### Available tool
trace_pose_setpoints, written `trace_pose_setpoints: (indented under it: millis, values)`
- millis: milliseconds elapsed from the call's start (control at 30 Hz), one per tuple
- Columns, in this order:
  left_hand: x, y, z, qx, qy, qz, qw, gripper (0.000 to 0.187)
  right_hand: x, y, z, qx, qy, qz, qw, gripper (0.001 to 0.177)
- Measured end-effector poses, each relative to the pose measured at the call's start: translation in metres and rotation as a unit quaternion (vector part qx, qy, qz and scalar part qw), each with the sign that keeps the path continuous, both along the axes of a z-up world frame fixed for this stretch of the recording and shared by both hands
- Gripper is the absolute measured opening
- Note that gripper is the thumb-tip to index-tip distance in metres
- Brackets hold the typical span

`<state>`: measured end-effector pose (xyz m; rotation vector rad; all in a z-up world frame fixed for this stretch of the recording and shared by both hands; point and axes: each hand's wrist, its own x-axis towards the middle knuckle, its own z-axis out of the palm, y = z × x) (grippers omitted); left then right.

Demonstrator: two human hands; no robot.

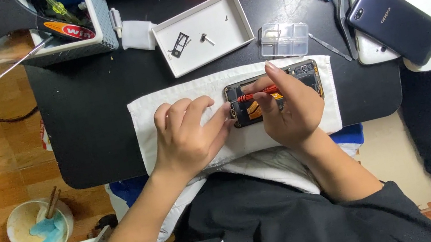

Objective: Finalizing the repair of a smartphone by using a screwdriver on internal components and inspecting the device.

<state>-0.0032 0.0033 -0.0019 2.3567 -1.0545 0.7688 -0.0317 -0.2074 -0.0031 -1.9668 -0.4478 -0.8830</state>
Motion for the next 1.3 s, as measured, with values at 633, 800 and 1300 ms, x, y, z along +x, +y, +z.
trace_pose_setpoints:
  millis: [633,800,1300]
  values:
    - [0.0,-0.004,0.008,-0.015,-0.025,0.026,0.999,0.019,0.004,-0.005,0.003,-0.088,-0.077,0.01,0.993,0.034]
    - [0.0,0.002,0.008,-0.011,-0.005,0.026,1.0,0.016,0.005,0.014,0.036,-0.004,0.044,0.165,0.985,0.038]
    - [0.001,0.006,-0.005,-0.051,0.036,0.015,0.998,0.017,0.012,0.019,0.032,-0.061,0.005,0.038,0.997,0.019]
